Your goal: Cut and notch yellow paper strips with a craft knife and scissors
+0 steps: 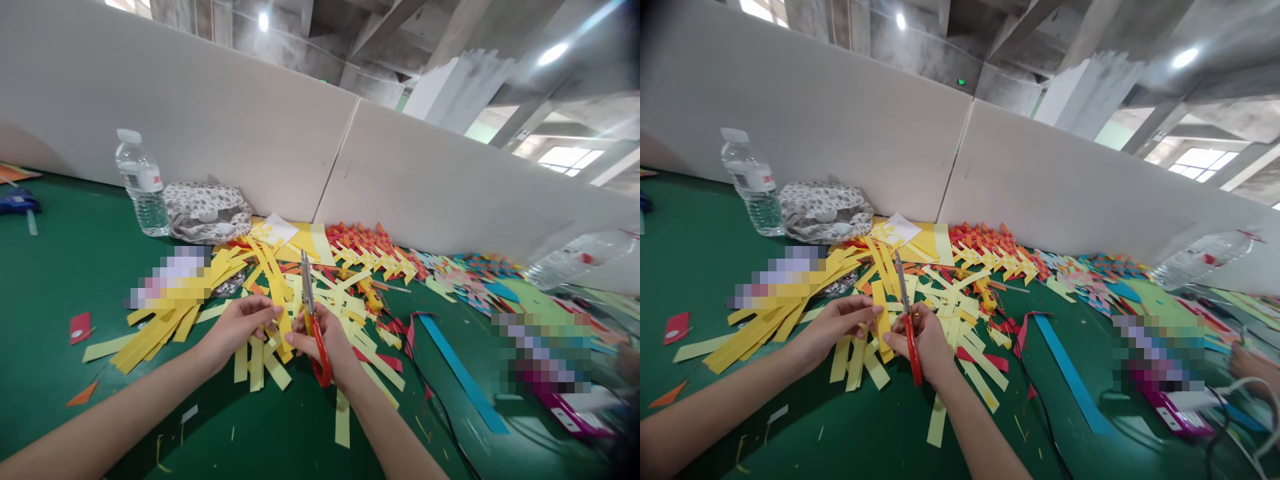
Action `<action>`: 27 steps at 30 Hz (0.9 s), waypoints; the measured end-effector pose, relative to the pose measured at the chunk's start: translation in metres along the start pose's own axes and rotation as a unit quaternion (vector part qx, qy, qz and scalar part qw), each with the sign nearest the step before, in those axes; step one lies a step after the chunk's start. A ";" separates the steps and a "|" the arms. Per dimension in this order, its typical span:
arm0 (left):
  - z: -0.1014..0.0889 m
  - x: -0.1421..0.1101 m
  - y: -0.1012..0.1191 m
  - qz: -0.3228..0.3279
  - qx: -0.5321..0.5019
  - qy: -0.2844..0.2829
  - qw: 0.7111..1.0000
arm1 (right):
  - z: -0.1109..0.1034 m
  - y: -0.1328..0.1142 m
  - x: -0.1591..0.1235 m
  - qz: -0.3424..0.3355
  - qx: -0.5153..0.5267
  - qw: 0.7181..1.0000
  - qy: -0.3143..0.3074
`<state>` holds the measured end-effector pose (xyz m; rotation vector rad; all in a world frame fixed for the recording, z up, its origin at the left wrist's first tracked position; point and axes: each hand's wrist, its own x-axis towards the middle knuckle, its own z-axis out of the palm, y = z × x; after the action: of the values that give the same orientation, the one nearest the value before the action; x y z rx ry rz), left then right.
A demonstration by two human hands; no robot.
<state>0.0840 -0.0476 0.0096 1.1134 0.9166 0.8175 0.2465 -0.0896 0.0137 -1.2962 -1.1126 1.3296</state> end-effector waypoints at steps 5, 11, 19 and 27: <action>-0.002 0.000 -0.001 0.012 -0.012 0.016 1.000 | 0.000 0.000 0.000 0.004 -0.003 1.000 -0.007; -0.006 0.001 0.001 0.039 -0.032 0.043 0.998 | -0.001 -0.002 -0.001 0.008 -0.001 1.000 -0.031; -0.006 -0.001 0.008 0.065 -0.040 0.062 0.995 | -0.002 -0.001 -0.002 0.016 -0.005 0.999 -0.042; -0.002 -0.004 0.004 0.014 0.027 -0.075 0.997 | -0.001 -0.001 0.001 -0.015 0.030 0.999 -0.017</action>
<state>0.0808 -0.0494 0.0139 1.2204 0.8032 0.7260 0.2477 -0.0887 0.0140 -1.2139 -1.1028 1.3577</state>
